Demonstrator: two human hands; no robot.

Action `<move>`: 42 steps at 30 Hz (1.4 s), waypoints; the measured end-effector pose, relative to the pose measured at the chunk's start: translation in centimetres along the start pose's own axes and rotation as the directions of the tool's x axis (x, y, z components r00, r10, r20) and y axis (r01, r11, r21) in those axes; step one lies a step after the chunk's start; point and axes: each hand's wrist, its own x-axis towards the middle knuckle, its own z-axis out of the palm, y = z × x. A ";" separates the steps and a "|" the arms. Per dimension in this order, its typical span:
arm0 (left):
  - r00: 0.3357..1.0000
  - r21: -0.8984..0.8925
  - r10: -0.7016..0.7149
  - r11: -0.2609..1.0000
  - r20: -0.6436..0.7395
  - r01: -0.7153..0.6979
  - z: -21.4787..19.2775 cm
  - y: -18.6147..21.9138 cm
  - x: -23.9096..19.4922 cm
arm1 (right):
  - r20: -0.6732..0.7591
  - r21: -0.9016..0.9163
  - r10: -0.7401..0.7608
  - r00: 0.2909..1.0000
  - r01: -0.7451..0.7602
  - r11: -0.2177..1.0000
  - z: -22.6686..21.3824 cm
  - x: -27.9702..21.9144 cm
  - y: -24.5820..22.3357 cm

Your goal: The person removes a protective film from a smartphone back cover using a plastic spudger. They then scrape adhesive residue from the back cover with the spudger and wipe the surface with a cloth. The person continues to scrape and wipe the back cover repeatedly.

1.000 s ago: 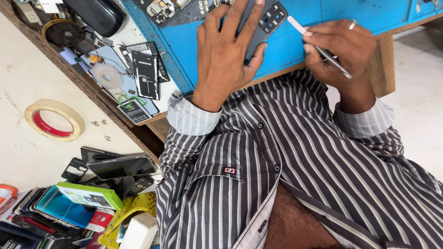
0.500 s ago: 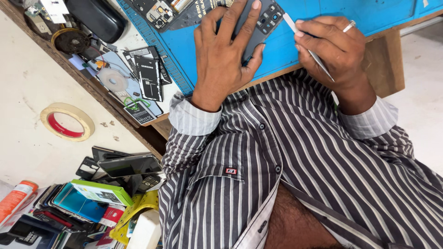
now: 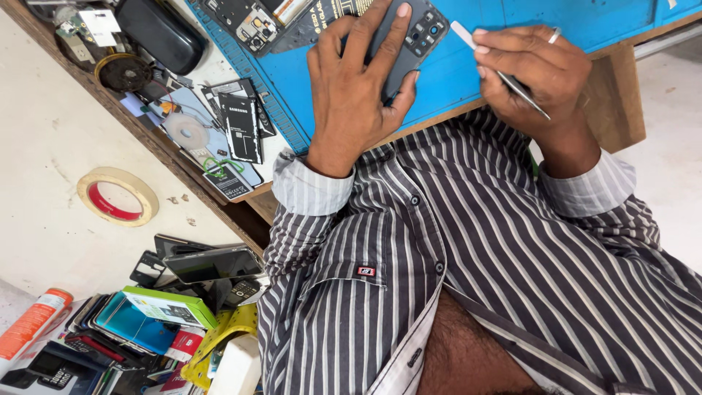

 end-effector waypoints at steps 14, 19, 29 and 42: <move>1.000 0.011 0.013 1.000 0.008 -0.013 0.7 -0.4 -0.4 | 0.067 -0.081 -0.054 0.996 0.060 0.995 -0.1 1.1 -0.6; 1.000 0.016 0.027 1.000 0.008 -0.027 0.6 -0.4 -0.2 | 0.072 -0.109 -0.075 0.995 0.083 0.991 0.3 1.9 -0.4; 1.000 0.007 0.003 1.000 -0.011 -0.003 0.2 -0.1 -0.3 | 0.024 -0.043 0.003 1.000 -0.002 0.999 0.0 -0.1 0.7; 1.000 -0.008 0.019 1.000 -0.014 -0.020 0.1 -0.1 -0.2 | 0.051 0.041 -0.021 0.998 0.019 0.999 0.2 1.1 0.7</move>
